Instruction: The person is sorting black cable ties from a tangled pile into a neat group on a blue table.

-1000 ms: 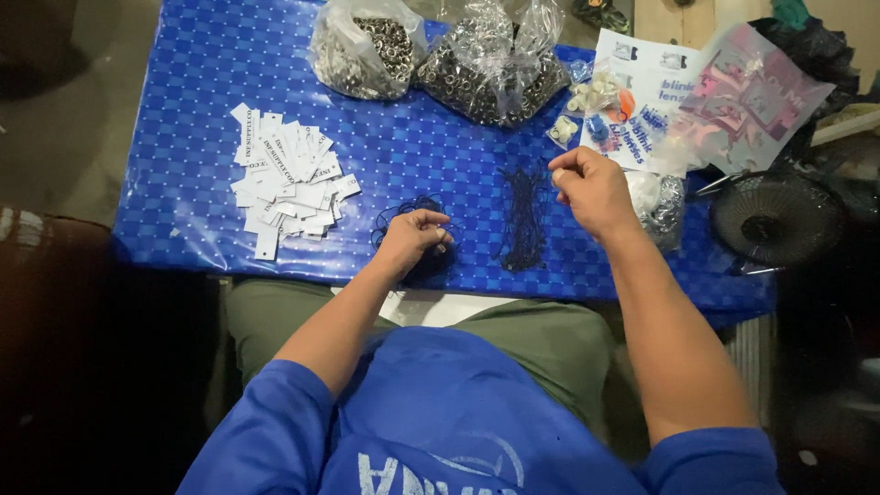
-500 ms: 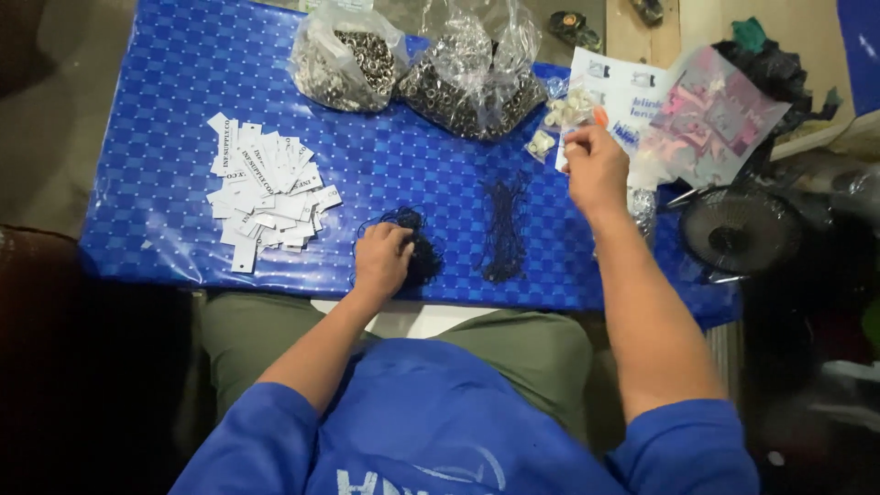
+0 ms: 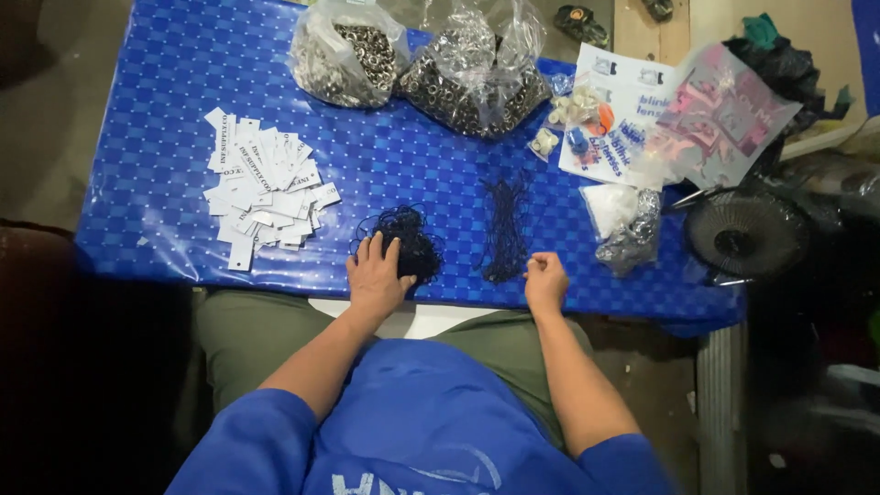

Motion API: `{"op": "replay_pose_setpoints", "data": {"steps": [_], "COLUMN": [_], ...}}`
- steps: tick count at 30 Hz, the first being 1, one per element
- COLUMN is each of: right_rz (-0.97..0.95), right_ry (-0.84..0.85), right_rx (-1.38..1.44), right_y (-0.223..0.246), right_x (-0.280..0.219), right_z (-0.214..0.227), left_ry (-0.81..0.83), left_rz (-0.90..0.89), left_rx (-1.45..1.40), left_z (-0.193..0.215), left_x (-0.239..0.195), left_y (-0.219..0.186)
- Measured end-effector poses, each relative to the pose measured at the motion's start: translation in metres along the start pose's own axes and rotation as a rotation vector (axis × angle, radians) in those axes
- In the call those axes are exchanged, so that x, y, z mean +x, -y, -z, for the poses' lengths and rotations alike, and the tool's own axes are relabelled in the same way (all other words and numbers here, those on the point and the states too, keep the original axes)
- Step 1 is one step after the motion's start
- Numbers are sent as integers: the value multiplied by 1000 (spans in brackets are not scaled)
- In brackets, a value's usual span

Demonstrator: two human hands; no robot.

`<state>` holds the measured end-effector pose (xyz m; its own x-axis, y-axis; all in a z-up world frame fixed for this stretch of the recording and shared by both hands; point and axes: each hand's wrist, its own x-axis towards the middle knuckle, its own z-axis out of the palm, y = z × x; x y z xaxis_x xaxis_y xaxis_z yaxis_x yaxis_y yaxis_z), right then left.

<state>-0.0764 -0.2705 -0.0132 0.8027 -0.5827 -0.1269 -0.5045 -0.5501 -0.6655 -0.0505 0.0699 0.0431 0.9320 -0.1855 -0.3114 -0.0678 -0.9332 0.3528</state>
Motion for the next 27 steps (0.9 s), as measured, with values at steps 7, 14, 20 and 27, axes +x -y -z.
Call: {"op": "replay_pose_setpoints", "data": {"steps": [7, 14, 20, 27], "right_rz": [-40, -73, 107, 422], "right_ry": [-18, -111, -238, -34], "right_rx": [52, 42, -142, -254], "right_y": [-14, -26, -38, 15], "right_x": [-20, -26, -28, -30], "right_z": [0, 1, -7, 10], "left_ry": [82, 164, 218, 259], "left_rz": [18, 24, 8, -18], "left_rx": [114, 172, 210, 275], "left_z": [2, 18, 22, 21], "left_x": [-1, -4, -7, -5], "left_y": [-6, -13, -16, -13]}}
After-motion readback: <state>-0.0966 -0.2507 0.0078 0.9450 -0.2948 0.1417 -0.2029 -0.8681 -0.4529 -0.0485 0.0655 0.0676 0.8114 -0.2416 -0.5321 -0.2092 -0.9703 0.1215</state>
